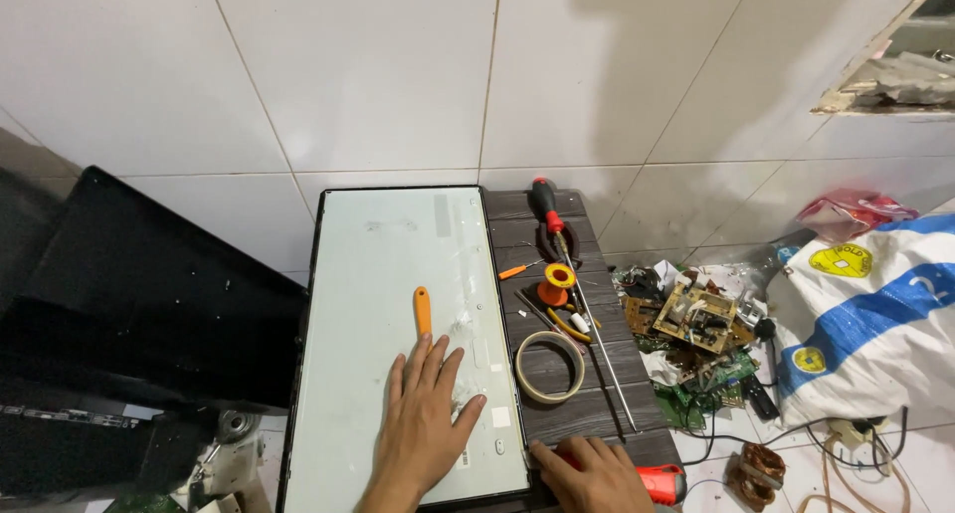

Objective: The person works on the back of a white monitor panel set on a cluttered workbench, prying at its edge with pliers and driving screws with a screwdriver. They handle a tape roll, pick at components, sweep the panel with a brush, and reposition the panel while continuing to work on its edge.

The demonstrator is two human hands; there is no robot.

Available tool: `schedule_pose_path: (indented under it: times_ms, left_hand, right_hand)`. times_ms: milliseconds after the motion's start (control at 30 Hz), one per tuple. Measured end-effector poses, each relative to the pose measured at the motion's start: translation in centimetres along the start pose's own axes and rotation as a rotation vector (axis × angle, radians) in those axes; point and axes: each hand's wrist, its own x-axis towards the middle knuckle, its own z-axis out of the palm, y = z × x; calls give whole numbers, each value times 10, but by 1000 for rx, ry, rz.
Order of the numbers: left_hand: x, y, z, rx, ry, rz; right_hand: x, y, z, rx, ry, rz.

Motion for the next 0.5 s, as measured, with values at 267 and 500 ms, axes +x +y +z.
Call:
schedule_pose_path:
  times_ms: [267, 500]
  left_hand:
    - [1, 0, 1, 20, -17, 7]
    - [0, 0, 2, 20, -8, 10]
  right_hand:
    - [5, -3, -11, -24, -48, -49]
    - [8, -13, -27, -18, -213, -26]
